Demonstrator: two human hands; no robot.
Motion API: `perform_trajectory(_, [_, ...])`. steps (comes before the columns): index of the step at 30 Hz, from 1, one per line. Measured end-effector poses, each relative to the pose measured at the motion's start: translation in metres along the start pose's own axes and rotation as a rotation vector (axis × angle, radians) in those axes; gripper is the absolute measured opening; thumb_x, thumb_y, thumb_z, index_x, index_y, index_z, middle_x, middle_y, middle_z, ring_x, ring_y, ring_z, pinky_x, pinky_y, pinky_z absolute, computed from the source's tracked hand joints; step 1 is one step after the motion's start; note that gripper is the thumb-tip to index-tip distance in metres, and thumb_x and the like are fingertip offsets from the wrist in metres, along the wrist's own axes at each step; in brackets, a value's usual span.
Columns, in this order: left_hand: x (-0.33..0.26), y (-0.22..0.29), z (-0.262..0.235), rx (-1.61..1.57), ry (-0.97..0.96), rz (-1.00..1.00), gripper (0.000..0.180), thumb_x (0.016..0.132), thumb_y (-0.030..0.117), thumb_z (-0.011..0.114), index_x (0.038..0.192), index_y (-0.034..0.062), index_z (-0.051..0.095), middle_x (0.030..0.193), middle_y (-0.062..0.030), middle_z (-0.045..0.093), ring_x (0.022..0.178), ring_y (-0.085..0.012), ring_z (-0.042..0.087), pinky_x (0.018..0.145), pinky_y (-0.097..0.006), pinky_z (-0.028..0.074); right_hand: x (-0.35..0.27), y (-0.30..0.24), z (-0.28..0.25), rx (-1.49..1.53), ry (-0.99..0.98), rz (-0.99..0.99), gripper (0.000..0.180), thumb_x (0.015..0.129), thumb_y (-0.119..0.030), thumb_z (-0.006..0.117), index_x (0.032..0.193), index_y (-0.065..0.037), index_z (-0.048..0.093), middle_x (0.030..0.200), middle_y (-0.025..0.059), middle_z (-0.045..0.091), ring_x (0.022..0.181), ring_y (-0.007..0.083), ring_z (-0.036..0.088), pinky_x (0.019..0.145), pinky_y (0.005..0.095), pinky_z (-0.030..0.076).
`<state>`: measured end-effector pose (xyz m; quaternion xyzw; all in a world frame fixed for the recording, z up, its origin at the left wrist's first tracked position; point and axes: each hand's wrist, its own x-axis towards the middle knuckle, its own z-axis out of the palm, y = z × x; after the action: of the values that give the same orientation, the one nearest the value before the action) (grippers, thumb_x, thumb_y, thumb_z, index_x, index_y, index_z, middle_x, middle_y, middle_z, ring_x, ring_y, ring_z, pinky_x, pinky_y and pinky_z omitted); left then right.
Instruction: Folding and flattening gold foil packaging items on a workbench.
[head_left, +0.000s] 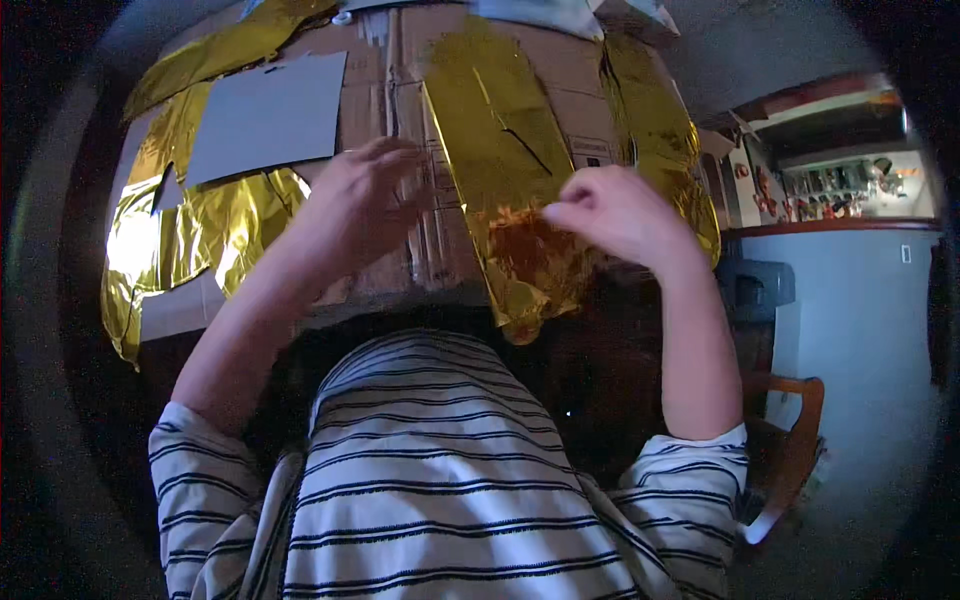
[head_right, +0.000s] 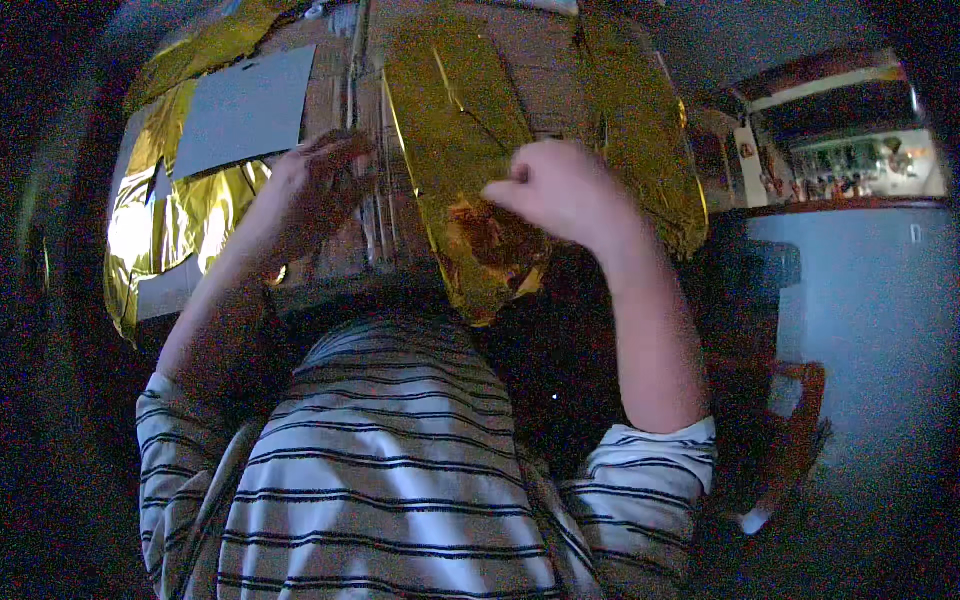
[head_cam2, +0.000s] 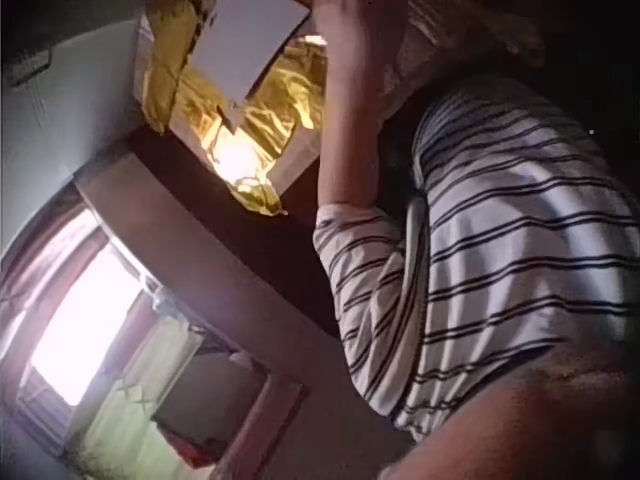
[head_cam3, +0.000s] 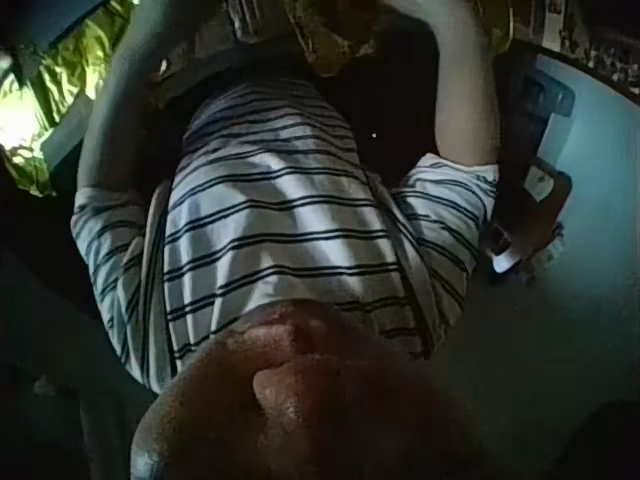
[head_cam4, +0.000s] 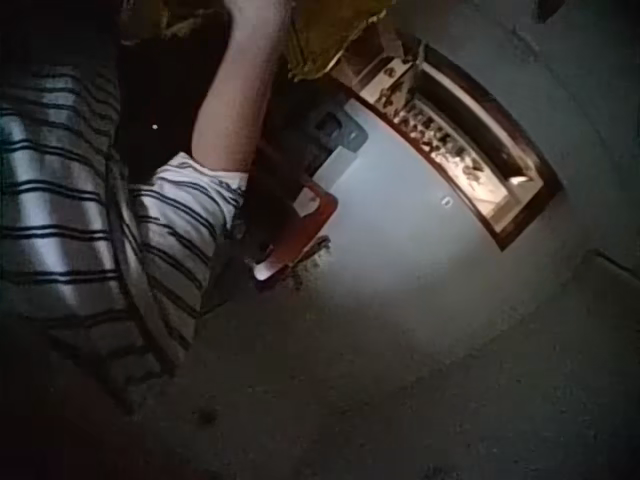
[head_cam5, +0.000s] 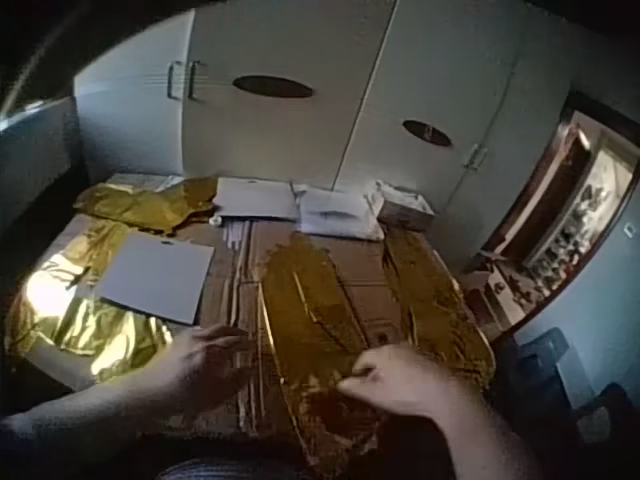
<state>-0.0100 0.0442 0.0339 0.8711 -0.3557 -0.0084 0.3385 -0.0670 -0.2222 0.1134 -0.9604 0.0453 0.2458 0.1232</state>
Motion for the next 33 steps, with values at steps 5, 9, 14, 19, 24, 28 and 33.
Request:
perform_trajectory(5, [0.027, -0.018, 0.068, 0.076, 0.13, 0.186, 0.064, 0.087, 0.042, 0.068, 0.134, 0.0017, 0.053, 0.14, -0.0195, 0.052, 0.131, -0.0352, 0.048, 0.112, -0.05, 0.035, 0.038, 0.088, 0.064, -0.061, 0.681, -0.477, 0.048, 0.09, -0.03, 0.07, 0.129, -0.004, 0.06, 0.139, 0.0149, 0.057, 0.123, 0.0285, 0.058, 0.105, 0.0412, 0.044])
perform_trajectory(9, [0.026, -0.025, 0.078, 0.31, 0.006, 0.19, 0.073, 0.088, 0.051, 0.064, 0.139, 0.0019, 0.049, 0.147, -0.0184, 0.046, 0.14, -0.0332, 0.038, 0.117, -0.053, 0.025, 0.035, 0.089, 0.092, -0.11, 0.57, -0.524, 0.053, 0.091, -0.029, 0.067, 0.138, -0.008, 0.054, 0.148, 0.0111, 0.048, 0.137, 0.0337, 0.042, 0.115, 0.0461, 0.032])
perform_trajectory(14, [0.027, -0.035, 0.064, 0.316, -0.055, 0.275, 0.077, 0.087, 0.052, 0.065, 0.143, 0.0028, 0.045, 0.152, -0.0173, 0.041, 0.145, -0.0311, 0.032, 0.119, -0.054, 0.021, 0.031, 0.091, 0.097, -0.096, 0.594, -0.567, 0.054, 0.091, -0.031, 0.068, 0.138, -0.009, 0.054, 0.148, 0.0113, 0.047, 0.137, 0.0361, 0.041, 0.115, 0.0491, 0.031])
perform_trajectory(19, [0.031, -0.036, 0.054, 0.272, -0.11, 0.279, 0.089, 0.083, 0.055, 0.068, 0.149, 0.0043, 0.036, 0.154, -0.0169, 0.037, 0.146, -0.03, 0.03, 0.122, -0.052, 0.016, 0.028, 0.094, 0.105, -0.091, 0.61, -0.583, 0.059, 0.088, -0.034, 0.07, 0.139, -0.01, 0.052, 0.151, 0.0121, 0.043, 0.138, 0.038, 0.038, 0.114, 0.0538, 0.03])
perform_trajectory(24, [0.039, -0.039, 0.046, 0.324, -0.197, 0.25, 0.11, 0.073, 0.064, 0.073, 0.154, 0.0061, 0.027, 0.158, -0.0162, 0.031, 0.149, -0.0284, 0.024, 0.123, -0.05, 0.012, 0.022, 0.097, 0.108, -0.11, 0.588, -0.577, 0.058, 0.093, -0.04, 0.063, 0.141, -0.012, 0.05, 0.153, 0.0119, 0.041, 0.142, 0.0364, 0.034, 0.116, 0.0505, 0.026])
perform_trajectory(28, [0.042, -0.044, 0.044, 0.39, -0.213, 0.197, 0.127, 0.064, 0.072, 0.075, 0.157, 0.0071, 0.018, 0.161, -0.0167, 0.022, 0.151, -0.0296, 0.015, 0.123, -0.051, 0.008, 0.025, 0.1, 0.103, -0.127, 0.527, -0.57, 0.068, 0.09, -0.046, 0.064, 0.146, -0.013, 0.044, 0.157, 0.0137, 0.034, 0.145, 0.0374, 0.029, 0.118, 0.0531, 0.02])
perform_trajectory(33, [0.054, -0.04, 0.043, 0.416, -0.258, 0.103, 0.143, 0.054, 0.078, 0.078, 0.158, 0.0081, 0.008, 0.161, -0.0226, 0.016, 0.152, -0.0361, 0.009, 0.122, -0.054, 0.004, 0.028, 0.102, 0.1, -0.144, 0.523, -0.571, 0.076, 0.089, -0.051, 0.063, 0.149, -0.012, 0.038, 0.158, 0.0136, 0.031, 0.147, 0.0367, 0.025, 0.12, 0.0535, 0.015])
